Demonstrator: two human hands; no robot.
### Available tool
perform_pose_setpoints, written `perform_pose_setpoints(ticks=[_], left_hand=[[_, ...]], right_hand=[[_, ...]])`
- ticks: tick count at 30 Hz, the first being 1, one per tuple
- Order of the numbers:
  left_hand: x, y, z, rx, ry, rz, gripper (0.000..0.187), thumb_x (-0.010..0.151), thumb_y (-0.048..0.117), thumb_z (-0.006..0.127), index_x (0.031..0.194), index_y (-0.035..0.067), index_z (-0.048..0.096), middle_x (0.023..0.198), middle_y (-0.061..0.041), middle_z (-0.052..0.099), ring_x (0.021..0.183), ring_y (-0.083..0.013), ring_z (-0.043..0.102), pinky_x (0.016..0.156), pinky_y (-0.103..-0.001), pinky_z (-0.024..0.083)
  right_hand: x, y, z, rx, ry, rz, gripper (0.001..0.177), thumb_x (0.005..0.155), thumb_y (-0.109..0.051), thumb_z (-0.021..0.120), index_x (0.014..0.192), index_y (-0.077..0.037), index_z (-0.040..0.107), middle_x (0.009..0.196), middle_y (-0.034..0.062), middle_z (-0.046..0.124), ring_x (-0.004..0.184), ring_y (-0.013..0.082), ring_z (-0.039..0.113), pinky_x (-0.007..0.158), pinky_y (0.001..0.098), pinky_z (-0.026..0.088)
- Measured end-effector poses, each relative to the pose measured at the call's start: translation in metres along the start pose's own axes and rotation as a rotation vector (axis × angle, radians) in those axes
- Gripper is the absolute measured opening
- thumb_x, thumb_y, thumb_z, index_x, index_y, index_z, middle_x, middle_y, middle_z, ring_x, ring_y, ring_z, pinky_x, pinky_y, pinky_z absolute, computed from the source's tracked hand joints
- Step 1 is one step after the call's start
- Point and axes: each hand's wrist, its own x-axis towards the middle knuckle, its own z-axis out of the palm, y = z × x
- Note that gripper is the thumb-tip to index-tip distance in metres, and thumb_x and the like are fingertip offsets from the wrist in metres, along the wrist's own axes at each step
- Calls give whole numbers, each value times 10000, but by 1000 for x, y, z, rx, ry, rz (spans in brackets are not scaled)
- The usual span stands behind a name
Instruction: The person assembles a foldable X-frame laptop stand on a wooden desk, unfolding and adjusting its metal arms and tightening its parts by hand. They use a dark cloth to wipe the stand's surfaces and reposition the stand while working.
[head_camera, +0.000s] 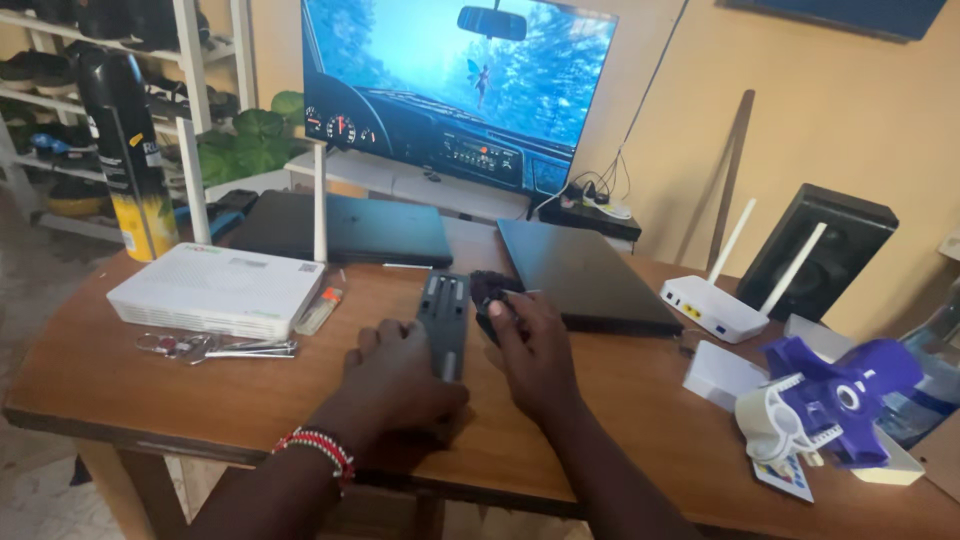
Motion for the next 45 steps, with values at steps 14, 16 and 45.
perform_pose_setpoints(ticks=[14, 16, 45], left_hand=[[-26, -23, -22, 34, 47, 116, 532, 762, 236, 700, 1285, 214, 611, 1270, -83, 670, 1262, -290, 574, 1122, -495, 335], [-25, -24, -25, -1, 74, 179, 572, 732, 233, 683, 1299, 208, 608, 1237, -90, 692, 1233, -277, 599, 1113, -465, 353], [-19, -56, -10, -218, 390, 171, 828, 675, 530, 876, 1316, 87, 596, 1089, -151, 709, 1043, -319, 671, 900, -455, 509]], right_hand=[[-9, 17, 4, -142, 23, -198, 318, 1029, -283, 641, 1123, 15, 698, 1109, 163, 653, 1070, 322, 589, 941, 422, 469], [-7, 20, 5, -191, -18, -203, 323, 1005, -299, 662, 1110, 2, 716, 1137, 166, 675, 1090, 332, 594, 949, 431, 473], [-3, -23, 17, -160, -576, -39, 483, 1036, -438, 426, 1145, -73, 722, 1146, 168, 756, 1199, 347, 670, 1122, 475, 457]])
